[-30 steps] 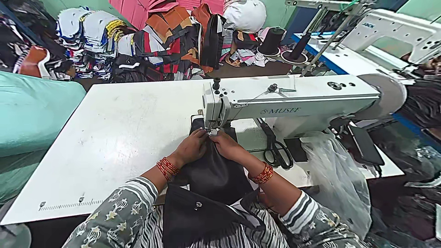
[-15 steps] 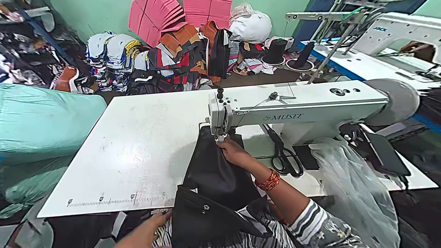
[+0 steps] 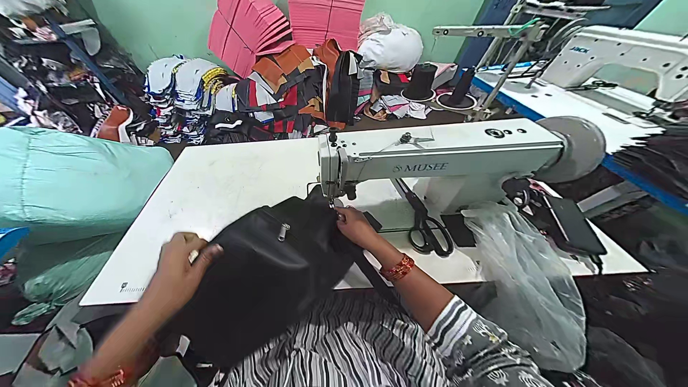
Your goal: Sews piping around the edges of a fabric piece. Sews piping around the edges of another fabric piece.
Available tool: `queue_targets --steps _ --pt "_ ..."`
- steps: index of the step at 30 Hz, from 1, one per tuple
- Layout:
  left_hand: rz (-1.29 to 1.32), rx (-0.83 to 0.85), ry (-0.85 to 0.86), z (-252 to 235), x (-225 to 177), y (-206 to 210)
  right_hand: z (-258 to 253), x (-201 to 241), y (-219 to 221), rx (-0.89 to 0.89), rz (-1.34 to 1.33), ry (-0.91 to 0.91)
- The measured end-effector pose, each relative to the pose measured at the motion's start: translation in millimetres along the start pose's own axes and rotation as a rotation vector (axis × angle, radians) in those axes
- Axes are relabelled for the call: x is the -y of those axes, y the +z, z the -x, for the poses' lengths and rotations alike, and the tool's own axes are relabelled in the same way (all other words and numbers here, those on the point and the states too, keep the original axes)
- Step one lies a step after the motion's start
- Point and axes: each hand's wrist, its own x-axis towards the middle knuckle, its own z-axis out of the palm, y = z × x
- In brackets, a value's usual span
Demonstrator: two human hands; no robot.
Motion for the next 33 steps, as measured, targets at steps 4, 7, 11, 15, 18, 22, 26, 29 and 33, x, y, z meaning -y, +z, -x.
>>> queue_targets --steps 4,7,11,15,18,22,26,29,33 --pt "-0.352 0.388 -0.207 -99 22 -35 10 2 4 -0.04 -0.107 0.051" --pt "-0.521 0.334 -0.192 -134 44 0 14 -2 9 -0.087 -0.16 0.058" --pt "-0.323 0.342 0.174 -138 -39 74 16 -10 6 -0.087 -0.166 0.069" --pt "-0.066 0.658 0.366 -116 -121 140 18 -14 -4 -0.067 -0.164 0.063" --pt "-0.199 0.747 0.316 -119 -141 159 18 -19 -7 -0.038 -0.161 0.048" --pt "-0.26 0.753 0.242 -126 -160 158 17 -21 -3 -0.061 -0.159 0.02" --pt "-0.256 0.716 -0.019 -122 -178 156 16 -18 -1 -0.044 -0.163 0.062" --pt "-0.074 0.602 -0.115 -110 -167 157 19 -16 -1 -0.03 -0.189 0.086" --pt "0.206 0.443 -0.179 -96 -147 168 19 -17 3 -0.002 -0.245 0.083"
